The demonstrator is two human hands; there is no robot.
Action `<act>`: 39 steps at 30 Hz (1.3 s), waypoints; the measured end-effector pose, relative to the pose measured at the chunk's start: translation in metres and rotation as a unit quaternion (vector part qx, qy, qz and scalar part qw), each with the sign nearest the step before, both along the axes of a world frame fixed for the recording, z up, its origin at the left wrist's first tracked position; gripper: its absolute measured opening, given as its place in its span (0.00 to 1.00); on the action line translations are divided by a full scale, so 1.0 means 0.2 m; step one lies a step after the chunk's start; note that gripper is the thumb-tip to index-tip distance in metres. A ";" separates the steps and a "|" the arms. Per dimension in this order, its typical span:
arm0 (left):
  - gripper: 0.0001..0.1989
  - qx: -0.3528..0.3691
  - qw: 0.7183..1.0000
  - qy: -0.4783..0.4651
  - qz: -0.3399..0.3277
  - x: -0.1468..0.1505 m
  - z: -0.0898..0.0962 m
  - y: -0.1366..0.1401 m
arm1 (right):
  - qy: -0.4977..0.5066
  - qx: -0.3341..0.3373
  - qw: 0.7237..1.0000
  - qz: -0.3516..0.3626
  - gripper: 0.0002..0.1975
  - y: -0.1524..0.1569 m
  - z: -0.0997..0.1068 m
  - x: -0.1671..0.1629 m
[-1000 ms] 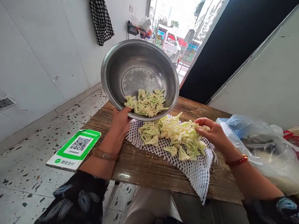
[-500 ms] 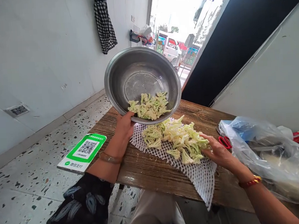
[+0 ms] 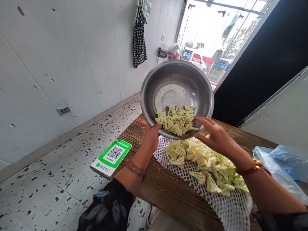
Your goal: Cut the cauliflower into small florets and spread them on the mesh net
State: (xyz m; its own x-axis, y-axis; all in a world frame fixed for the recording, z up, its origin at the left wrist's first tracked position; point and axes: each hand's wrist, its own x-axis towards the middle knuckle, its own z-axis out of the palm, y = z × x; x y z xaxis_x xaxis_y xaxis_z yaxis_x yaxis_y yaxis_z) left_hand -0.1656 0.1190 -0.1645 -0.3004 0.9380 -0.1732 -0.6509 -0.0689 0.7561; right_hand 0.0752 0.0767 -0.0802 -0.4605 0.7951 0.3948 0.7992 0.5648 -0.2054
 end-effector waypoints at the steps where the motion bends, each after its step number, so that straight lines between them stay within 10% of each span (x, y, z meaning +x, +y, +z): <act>1: 0.16 0.007 1.000 0.000 -0.003 0.01 0.01 -0.01 | -0.020 -0.011 1.000 -0.004 0.35 0.05 -0.02 -0.06; 6: 0.17 0.038 0.999 -0.012 -0.020 0.03 0.04 -0.04 | -0.055 -0.068 0.994 -0.072 0.47 0.21 -0.16 -0.32; 11: 0.19 0.045 0.998 -0.041 -0.020 0.02 0.04 -0.03 | -0.074 -0.011 0.997 -0.031 0.32 0.25 -0.18 -0.46; 39: 0.21 0.039 0.998 -0.021 0.033 0.01 0.04 0.00 | 0.003 0.001 0.999 0.034 0.15 0.41 -0.22 -0.40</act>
State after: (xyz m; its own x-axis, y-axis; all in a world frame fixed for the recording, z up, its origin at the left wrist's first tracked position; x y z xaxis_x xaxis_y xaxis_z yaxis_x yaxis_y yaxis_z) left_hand -0.1635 0.1189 -0.1564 -0.3568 0.9273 -0.1130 -0.6735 -0.1715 0.7190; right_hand -0.0039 0.1594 -0.1243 -0.5102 0.7614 0.4000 0.7579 0.6178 -0.2093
